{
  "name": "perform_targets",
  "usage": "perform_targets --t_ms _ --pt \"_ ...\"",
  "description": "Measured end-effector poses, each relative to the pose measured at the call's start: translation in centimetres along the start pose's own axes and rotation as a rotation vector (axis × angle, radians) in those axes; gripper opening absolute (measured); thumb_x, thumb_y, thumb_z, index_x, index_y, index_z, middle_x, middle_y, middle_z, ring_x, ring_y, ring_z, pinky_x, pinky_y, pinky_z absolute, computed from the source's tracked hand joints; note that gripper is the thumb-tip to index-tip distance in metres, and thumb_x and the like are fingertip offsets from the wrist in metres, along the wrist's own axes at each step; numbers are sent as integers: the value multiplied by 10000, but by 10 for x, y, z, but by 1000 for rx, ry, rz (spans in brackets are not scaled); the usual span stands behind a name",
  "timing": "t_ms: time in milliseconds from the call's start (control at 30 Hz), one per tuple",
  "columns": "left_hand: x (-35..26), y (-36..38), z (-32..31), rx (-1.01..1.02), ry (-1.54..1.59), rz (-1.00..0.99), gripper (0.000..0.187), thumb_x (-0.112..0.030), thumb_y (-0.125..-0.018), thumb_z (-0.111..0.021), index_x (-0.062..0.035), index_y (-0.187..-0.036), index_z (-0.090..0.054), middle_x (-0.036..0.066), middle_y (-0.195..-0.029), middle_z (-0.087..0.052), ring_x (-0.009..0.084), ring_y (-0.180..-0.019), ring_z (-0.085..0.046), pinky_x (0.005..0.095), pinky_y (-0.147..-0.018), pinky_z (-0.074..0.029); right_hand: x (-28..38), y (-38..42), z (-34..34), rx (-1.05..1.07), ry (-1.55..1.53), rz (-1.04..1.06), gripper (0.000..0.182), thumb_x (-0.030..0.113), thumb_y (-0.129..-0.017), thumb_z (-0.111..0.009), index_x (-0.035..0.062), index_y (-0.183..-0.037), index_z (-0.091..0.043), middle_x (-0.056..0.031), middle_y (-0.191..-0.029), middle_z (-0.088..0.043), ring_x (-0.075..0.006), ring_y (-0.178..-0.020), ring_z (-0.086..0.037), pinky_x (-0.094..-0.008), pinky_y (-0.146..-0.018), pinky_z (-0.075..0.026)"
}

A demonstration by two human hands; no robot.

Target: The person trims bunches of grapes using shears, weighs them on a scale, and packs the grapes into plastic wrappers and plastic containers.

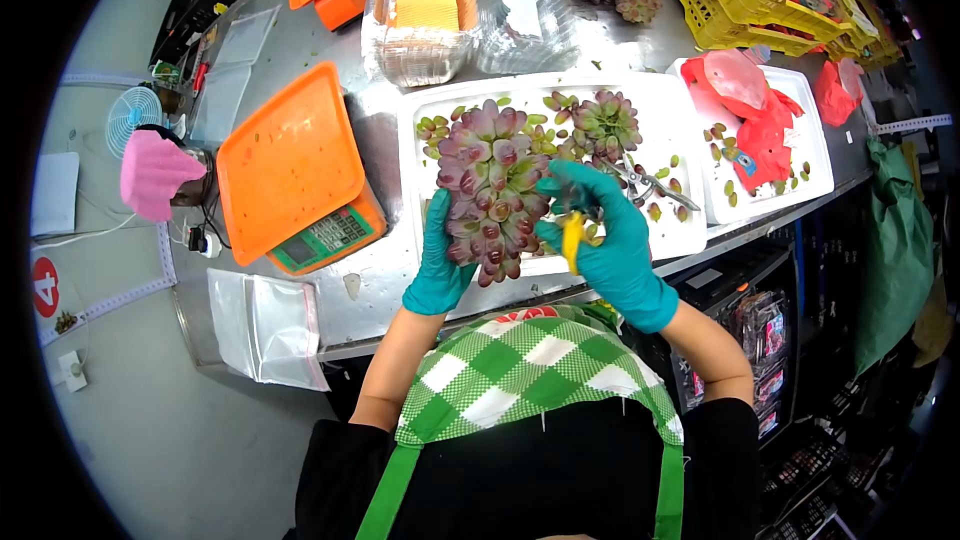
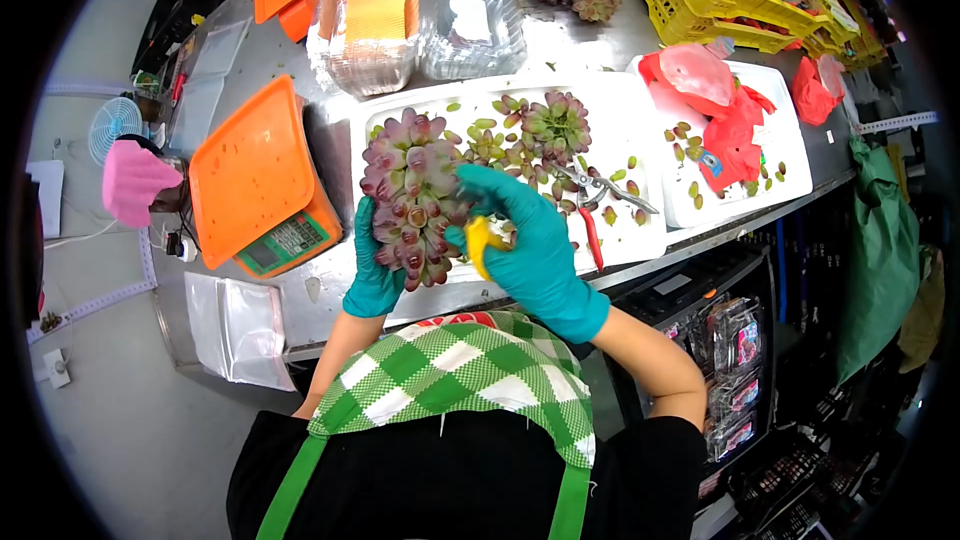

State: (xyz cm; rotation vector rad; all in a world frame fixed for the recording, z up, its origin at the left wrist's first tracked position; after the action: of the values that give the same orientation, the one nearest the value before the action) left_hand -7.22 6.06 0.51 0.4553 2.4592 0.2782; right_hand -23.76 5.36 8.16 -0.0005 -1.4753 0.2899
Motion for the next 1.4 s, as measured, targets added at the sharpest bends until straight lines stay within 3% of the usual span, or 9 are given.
perform_targets --t_ms 100,133,567,667,767,867,967,1200,1400 --pt "1 3 1 28 -69 6 603 -475 -836 -435 -95 -1288 -311 110 -1279 -388 243 -1124 -446 388 -931 -395 23 -7 -3 73 600 417 569 51 -614 -689 113 -1145 -495 -36 -799 -553 -186 -732 -538 -307 -633 -451" --pt "6 2 8 43 -34 25 601 -475 -835 -439 -101 -1288 -312 112 -1280 -385 250 -1123 -446 393 -928 -401 18 -8 -9 78 594 388 554 47 -543 -704 112 -1070 -548 -30 -791 -559 -222 -752 -528 -330 -623 -427" --pt "36 9 35 37 -146 -223 469 -395 -870 -411 -204 -1287 -314 118 -1277 -374 267 -1120 -447 420 -914 -431 5 -18 -33 427 1064 449 526 157 -637 -671 116 -1126 -482 -32 -792 -515 -207 -781 -520 -335 -729 -400" --pt "30 13 27 -158 -204 -150 572 -458 -821 -475 -172 -1292 -323 106 -1261 -403 253 -1111 -453 412 -948 -390 5 -18 -35 475 1053 462 549 152 -625 -684 121 -1133 -479 -34 -800 -522 -202 -784 -525 -331 -722 -398" --pt "27 3 27 -112 -26 -116 570 -459 -825 -461 -150 -1286 -330 104 -1260 -405 247 -1114 -450 406 -947 -388 18 -16 -28 375 918 530 588 109 -609 -695 121 -1152 -470 -37 -820 -531 -195 -784 -532 -328 -700 -404" --pt "19 -10 30 -65 148 -82 570 -460 -829 -447 -128 -1279 -337 102 -1259 -407 241 -1118 -447 399 -947 -386 43 -17 -2 155 678 451 616 65 -596 -702 113 -1163 -465 -35 -840 -539 -196 -762 -539 -323 -662 -413" --pt "0 -8 15 -85 174 -133 572 -462 -832 -430 -93 -1262 -351 93 -1246 -421 228 -1119 -443 383 -954 -367 53 -19 28 72 909 162 536 80 -625 -706 125 -1123 -512 -40 -771 -554 -218 -714 -552 -306 -618 -439" --pt "-13 2 6 -100 0 -370 584 -479 -835 -423 -109 -1277 -326 75 -1273 -386 230 -1156 -395 384 -978 -324 66 -6 15 425 986 -136 416 271 -710 -662 107 -1075 -547 -66 -739 -552 -224 -600 -563 -327 -520 -435" --pt "-10 10 13 -49 -29 -402 618 -480 -826 -455 -121 -1300 -287 60 -1301 -350 233 -1185 -359 392 -991 -298 61 -11 5 506 1155 22 382 269 -711 -639 63 -1020 -552 -91 -700 -538 -249 -573 -559 -359 -493 -422"
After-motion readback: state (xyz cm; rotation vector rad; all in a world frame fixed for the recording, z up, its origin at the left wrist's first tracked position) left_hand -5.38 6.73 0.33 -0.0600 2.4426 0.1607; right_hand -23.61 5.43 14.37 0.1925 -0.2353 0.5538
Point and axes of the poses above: each hand's wrist, its own y-axis away from the middle knuckle, its own z-axis out of the back of the hand, x = y × z, the point moved 3 cm from there along -y, towards the middle knuckle
